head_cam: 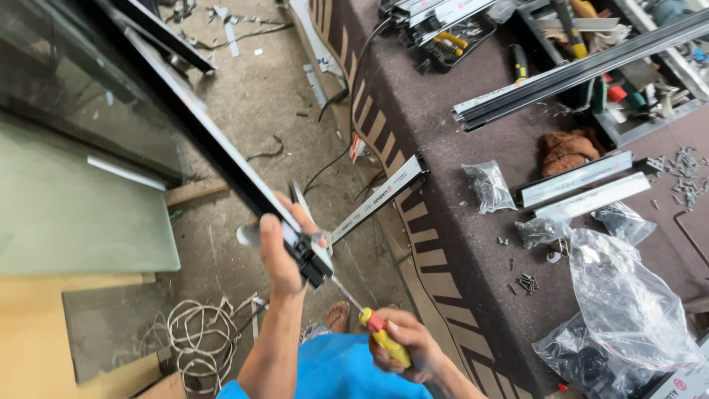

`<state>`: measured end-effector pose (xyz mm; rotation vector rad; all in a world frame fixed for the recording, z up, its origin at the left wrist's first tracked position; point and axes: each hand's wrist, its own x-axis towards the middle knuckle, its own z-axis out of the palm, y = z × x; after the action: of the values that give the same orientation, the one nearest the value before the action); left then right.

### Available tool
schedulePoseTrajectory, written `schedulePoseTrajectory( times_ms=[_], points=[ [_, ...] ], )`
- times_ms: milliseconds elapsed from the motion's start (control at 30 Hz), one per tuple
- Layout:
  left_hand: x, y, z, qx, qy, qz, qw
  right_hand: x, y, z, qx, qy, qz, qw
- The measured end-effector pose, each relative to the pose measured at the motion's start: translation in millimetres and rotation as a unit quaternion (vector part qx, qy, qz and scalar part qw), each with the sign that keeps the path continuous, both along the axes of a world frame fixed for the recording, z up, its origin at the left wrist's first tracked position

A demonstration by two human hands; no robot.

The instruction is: The person assembles aluminum frame components on a workbench. They handle aluminum profiles, insert corner brackets, and use a screwdriver to tighten screws. The person also applies adhesive tape to the frame edges.

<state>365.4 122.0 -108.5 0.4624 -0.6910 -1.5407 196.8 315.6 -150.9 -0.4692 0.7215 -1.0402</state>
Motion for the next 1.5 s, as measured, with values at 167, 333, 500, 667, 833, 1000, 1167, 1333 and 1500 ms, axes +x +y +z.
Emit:
schedulePoseTrajectory(
  times_ms=[167, 333, 500, 667, 833, 1000, 1167, 1333, 1500],
  points=[
    [13, 6, 3, -0.04, 0.039, -0.036, 0.998, -1, -2, 9, -0.006, -0.074, 0.045, 0.996],
    [-3, 2, 7, -0.035, 0.012, 0.017, 0.999, 2, 0, 27, -0.367, 0.532, -0.129, 0.752],
    [-16, 4, 4, -0.01, -0.083, 0.039, 0.996, 2, 3, 13, -0.289, 0.612, -0.147, 0.721],
    [-2, 10, 0, -0.025, -0.009, -0.006, 1.0, -14, -3, -2, 0.04, -0.117, 0.036, 0.992],
    [-2, 6, 8, -0.064, 0.039, 0.002, 0.997, -19, -7, 13, -0.099, -0.031, 0.034, 0.994],
    [-28, -1, 15, -0.04, -0.014, 0.046, 0.998, -19, 4, 13, -0.353, 0.591, -0.121, 0.716],
    [-33, 7, 10, -0.025, -0.095, 0.038, 0.994, -22, 9, -17, -0.163, 0.324, -0.067, 0.929],
    [-22, 13, 4, -0.055, -0.077, -0.045, 0.995, -30, 6, -17, 0.013, -0.091, 0.045, 0.995],
    [-26, 14, 8, -0.009, -0.072, 0.023, 0.997, -26, 17, 10, -0.265, 0.403, -0.083, 0.872]
  ],
)
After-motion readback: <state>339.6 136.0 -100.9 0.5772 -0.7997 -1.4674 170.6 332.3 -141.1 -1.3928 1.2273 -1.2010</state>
